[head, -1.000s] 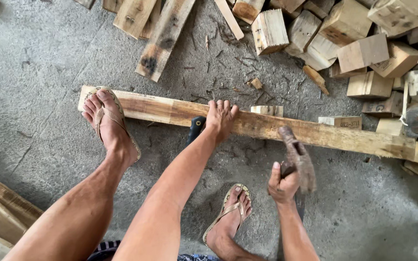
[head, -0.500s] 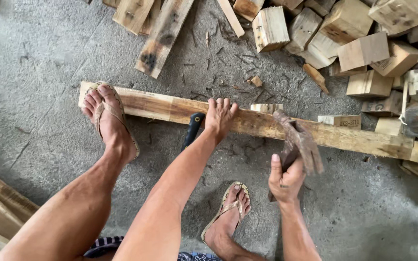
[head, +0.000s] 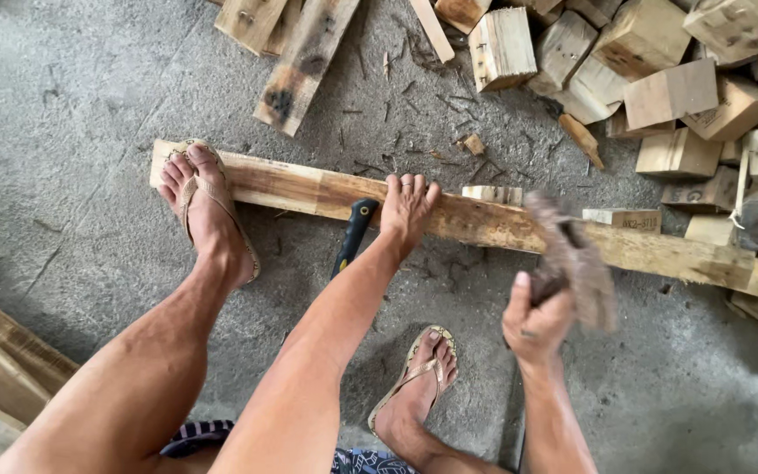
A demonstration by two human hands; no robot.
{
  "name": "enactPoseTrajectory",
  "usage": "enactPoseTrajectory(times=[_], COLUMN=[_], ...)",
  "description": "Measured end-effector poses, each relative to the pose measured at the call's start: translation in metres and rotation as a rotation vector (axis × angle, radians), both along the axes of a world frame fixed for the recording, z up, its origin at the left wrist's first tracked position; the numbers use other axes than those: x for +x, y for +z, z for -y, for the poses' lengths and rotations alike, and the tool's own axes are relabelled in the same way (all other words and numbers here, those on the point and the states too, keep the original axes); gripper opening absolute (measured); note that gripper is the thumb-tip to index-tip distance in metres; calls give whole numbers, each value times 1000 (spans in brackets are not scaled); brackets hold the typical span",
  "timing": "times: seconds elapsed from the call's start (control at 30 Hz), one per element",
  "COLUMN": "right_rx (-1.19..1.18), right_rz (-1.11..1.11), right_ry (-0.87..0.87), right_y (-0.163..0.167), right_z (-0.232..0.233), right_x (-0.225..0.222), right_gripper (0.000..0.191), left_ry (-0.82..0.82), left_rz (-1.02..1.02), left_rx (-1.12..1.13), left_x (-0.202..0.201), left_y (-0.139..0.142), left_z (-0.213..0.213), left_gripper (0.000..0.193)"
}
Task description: The person repeatedly hammers a long wooden plank resting on a small block on the floor. They use a hammer in their right hand while stabilizing the plank with their left hand and occasionally their foot. The person adjusts the plank's position multiple times and continues striking it to break or shape the wood.
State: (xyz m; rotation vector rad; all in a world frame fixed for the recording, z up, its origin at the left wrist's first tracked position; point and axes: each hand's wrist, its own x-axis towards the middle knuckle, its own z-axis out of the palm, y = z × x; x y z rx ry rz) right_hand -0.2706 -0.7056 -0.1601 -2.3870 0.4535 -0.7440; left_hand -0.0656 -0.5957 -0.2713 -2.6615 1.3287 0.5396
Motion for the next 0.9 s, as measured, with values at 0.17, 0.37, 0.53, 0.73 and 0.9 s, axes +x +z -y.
enactPoseTrajectory(times=[0.17,0.37,0.53,0.73,0.9], right_rx=[58,12,4,171,144], right_rz=[-572,-105,-285,-485,-530], right_ry=[-182,-134,-50,-130,-101], right_y=[-12,-13,-22,4,31], right_z=[2,0,-3,7,21], right_x=[8,-15,3,9,37], right_gripper=[28,34,44,32,29], left_ry=[-3,9,-7,38,5], left_rz=[-17,5,-30,7,-63], left_rx=[22,-11,36,-68,-2], left_x=[5,2,2,2,3], left_y=[15,10,-1,2,4], left_z=[-1,-3,0,-1,-2], left_gripper=[74,82,81,73,78])
